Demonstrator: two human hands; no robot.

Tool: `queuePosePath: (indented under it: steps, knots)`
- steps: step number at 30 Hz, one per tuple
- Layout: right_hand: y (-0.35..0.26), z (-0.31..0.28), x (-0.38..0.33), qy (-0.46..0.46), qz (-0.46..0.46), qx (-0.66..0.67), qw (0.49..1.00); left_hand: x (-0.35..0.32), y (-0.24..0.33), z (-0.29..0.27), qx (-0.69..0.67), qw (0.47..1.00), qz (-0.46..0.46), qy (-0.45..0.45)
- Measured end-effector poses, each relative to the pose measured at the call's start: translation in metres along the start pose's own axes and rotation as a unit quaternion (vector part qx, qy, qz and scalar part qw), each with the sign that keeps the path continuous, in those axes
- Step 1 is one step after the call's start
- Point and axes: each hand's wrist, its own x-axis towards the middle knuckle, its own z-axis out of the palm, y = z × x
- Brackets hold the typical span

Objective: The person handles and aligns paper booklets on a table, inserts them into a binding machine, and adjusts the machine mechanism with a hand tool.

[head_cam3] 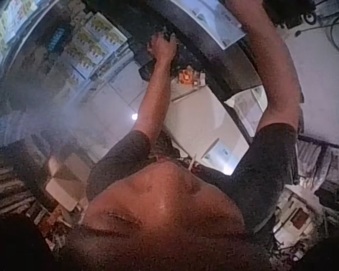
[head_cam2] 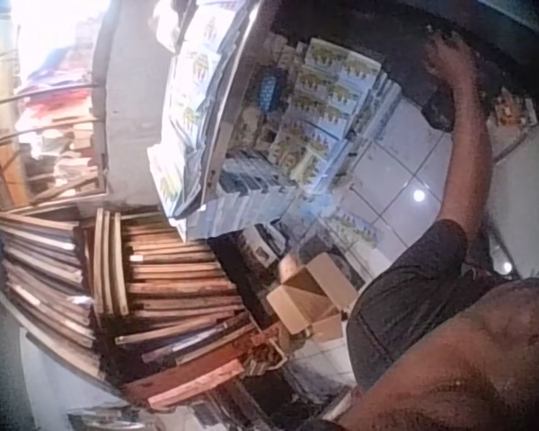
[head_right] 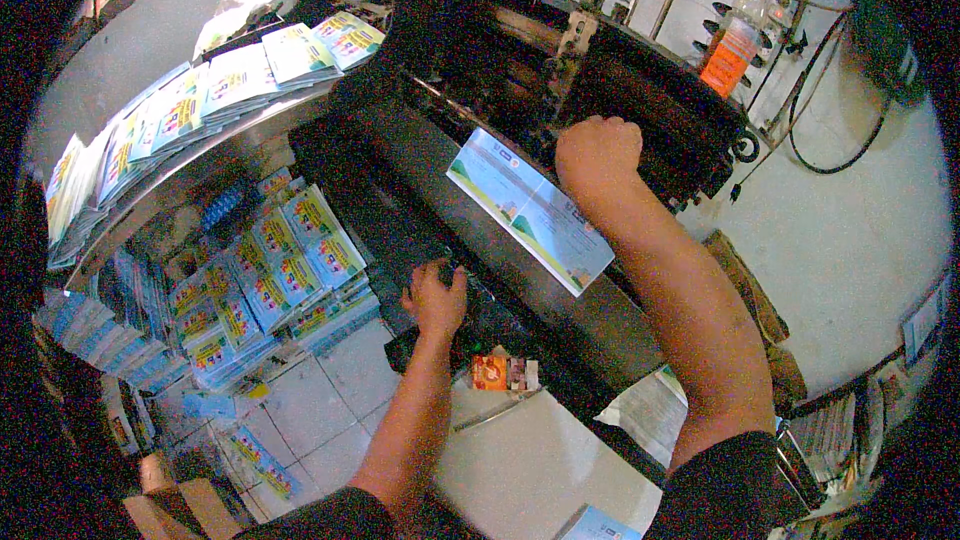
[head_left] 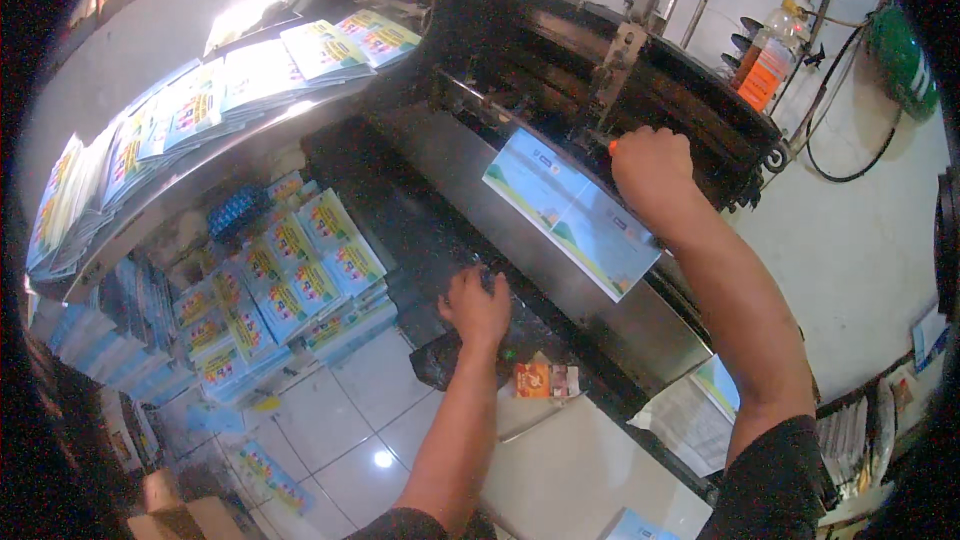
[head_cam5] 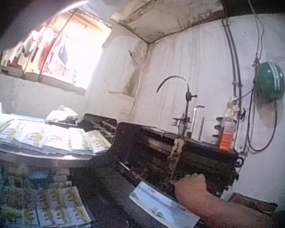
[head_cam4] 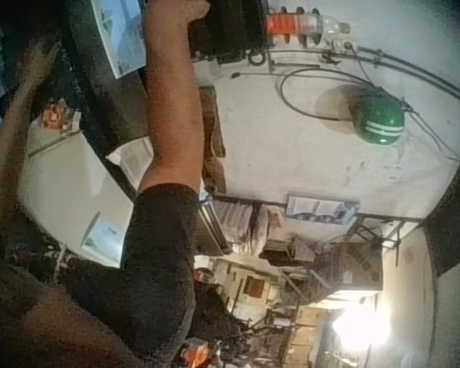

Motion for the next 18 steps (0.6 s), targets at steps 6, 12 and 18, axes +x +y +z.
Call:
queuePosePath:
  steps: [6, 12, 18]
  knots:
    - [-0.005, -0.012, 0.005, -0.062, -0.004, -0.017, 0.998, 0.001, 0.001, -0.003, -0.02, 1.0, -0.008, 0.0]
    - [-0.006, -0.016, 0.005, -0.093, -0.003, -0.02, 0.996, 0.001, -0.002, -0.002, -0.018, 1.0, -0.004, 0.006]
    - [0.0, -0.013, 0.006, -0.071, -0.018, -0.022, 0.997, 0.0, -0.002, 0.001, -0.02, 1.0, -0.01, 0.011]
